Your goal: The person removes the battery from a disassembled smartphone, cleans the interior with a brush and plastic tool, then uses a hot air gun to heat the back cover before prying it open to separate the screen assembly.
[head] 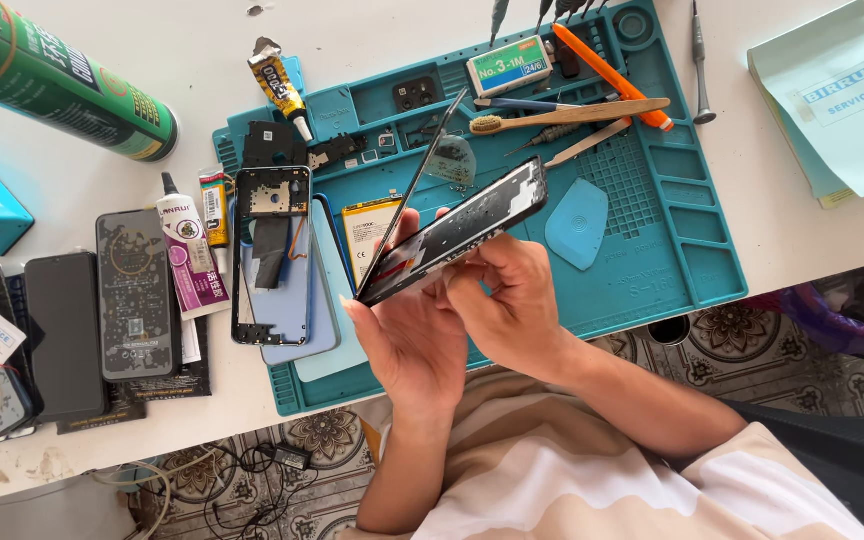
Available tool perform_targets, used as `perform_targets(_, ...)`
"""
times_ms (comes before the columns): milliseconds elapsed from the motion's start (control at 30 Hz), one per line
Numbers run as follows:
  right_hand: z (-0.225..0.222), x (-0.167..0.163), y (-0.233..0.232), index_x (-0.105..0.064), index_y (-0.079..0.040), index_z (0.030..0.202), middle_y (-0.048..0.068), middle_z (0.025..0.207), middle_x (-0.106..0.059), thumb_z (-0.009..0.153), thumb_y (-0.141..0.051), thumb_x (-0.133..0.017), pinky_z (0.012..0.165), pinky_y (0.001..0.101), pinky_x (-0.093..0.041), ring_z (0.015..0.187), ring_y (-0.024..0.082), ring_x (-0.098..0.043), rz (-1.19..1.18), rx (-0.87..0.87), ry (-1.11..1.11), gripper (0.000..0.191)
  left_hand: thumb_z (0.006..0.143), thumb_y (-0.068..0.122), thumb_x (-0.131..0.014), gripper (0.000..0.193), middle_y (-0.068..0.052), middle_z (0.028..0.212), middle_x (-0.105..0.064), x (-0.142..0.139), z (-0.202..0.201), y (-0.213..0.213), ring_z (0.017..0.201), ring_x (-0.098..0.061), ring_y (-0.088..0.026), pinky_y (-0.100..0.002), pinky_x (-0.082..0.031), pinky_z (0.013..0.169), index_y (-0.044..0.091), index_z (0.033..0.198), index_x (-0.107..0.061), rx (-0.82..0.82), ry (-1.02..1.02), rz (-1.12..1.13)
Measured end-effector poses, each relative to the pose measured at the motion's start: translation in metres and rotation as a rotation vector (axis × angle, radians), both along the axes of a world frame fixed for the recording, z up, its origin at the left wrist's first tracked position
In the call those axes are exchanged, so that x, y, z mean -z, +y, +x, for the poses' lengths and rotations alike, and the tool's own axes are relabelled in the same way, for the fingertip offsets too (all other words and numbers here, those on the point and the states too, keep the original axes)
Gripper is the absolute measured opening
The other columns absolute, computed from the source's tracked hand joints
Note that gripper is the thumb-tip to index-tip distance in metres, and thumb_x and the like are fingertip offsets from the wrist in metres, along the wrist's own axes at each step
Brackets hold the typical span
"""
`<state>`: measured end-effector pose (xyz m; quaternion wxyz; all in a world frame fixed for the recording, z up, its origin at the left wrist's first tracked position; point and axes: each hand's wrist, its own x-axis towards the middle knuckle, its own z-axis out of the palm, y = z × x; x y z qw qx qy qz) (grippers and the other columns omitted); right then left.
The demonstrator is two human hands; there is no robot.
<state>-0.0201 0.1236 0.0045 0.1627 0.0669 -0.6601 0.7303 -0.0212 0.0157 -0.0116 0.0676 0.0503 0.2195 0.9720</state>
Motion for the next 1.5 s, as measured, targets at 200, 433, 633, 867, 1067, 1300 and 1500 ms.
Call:
perform_targets(200, -0.002, 0.007, -0.002, -0.063, 0.007, 0.12, 0.008, 0.096, -0.077, 0.091, 0.013, -0.046, 0.069, 0.0231, -0.059, 0.079, 0.007, -0.071, -0.033, -0.008, -0.055, 0.034, 0.105, 0.062, -0.048, 0.089, -0.017, 0.167, -0.035, -0.005, -0.003, -0.002, 0.152, -0.04, -0.033, -0.032, -0.047, 0.111, -0.002, 0.164, -0.027, 0.001, -0.018, 0.002)
perform_targets(433, -0.005, 0.016, 0.006, -0.071, 0.006, 0.106, 0.01, 0.095, -0.075, 0.096, 0.015, -0.049, 0.069, 0.0304, -0.061, 0.082, 0.014, -0.072, -0.347, -0.091, -0.158, 0.026, 0.104, 0.062, -0.049, 0.086, -0.015, 0.169, -0.032, -0.004, -0.003, -0.001, 0.151, -0.041, -0.033, -0.024, -0.047, 0.091, 0.005, 0.165, -0.027, 0.018, -0.033, 0.025)
perform_targets(633, -0.006, 0.018, 0.004, -0.07, 0.005, 0.111, 0.01, 0.094, -0.074, 0.103, 0.013, -0.05, 0.065, 0.03, -0.059, 0.078, 0.014, -0.07, -0.374, -0.11, -0.13, 0.024, 0.106, 0.062, -0.049, 0.085, -0.013, 0.17, -0.034, -0.005, -0.004, -0.003, 0.15, -0.043, -0.031, -0.024, -0.045, 0.085, 0.005, 0.165, -0.029, 0.015, -0.027, 0.028)
perform_targets(867, -0.005, 0.006, -0.003, -0.047, 0.0, 0.1, 0.014, 0.104, -0.07, 0.094, 0.015, -0.063, 0.064, 0.0311, -0.06, 0.087, 0.018, -0.073, -0.348, 0.016, -0.115, 0.023, 0.106, 0.061, -0.049, 0.086, -0.013, 0.169, -0.034, -0.008, -0.005, -0.001, 0.149, -0.044, -0.028, -0.027, -0.048, 0.094, 0.002, 0.165, -0.027, 0.022, -0.025, -0.008)
perform_targets(1067, 0.0, -0.002, -0.003, -0.034, -0.007, 0.115, 0.016, 0.119, -0.066, 0.097, 0.01, -0.06, 0.063, 0.0268, -0.061, 0.091, 0.018, -0.075, -0.36, 0.005, 0.018, 0.035, 0.108, 0.057, -0.051, 0.086, -0.012, 0.171, -0.034, -0.008, -0.004, -0.002, 0.141, -0.047, -0.026, -0.027, -0.047, 0.09, 0.0, 0.167, -0.026, 0.044, -0.004, 0.046)
perform_targets(1300, 0.002, 0.009, -0.015, -0.041, -0.003, 0.137, 0.015, 0.114, -0.067, 0.104, 0.014, -0.067, 0.071, 0.0297, -0.064, 0.09, 0.016, -0.07, -0.094, 0.231, 0.187, 0.046, 0.106, 0.058, -0.049, 0.083, -0.013, 0.17, -0.033, -0.007, -0.003, 0.0, 0.149, -0.045, -0.026, -0.039, -0.042, 0.12, 0.003, 0.164, -0.028, 0.026, -0.021, 0.045)
perform_targets(1500, 0.001, 0.008, -0.012, -0.055, 0.006, 0.138, 0.01, 0.103, -0.072, 0.095, 0.015, -0.073, 0.068, 0.026, -0.061, 0.086, 0.013, -0.07, 0.19, 0.381, 0.276, 0.048, 0.109, 0.056, -0.048, 0.08, -0.014, 0.171, -0.031, -0.007, -0.005, -0.001, 0.147, -0.044, -0.028, -0.042, -0.039, 0.122, 0.003, 0.165, -0.029, 0.027, 0.011, 0.056)
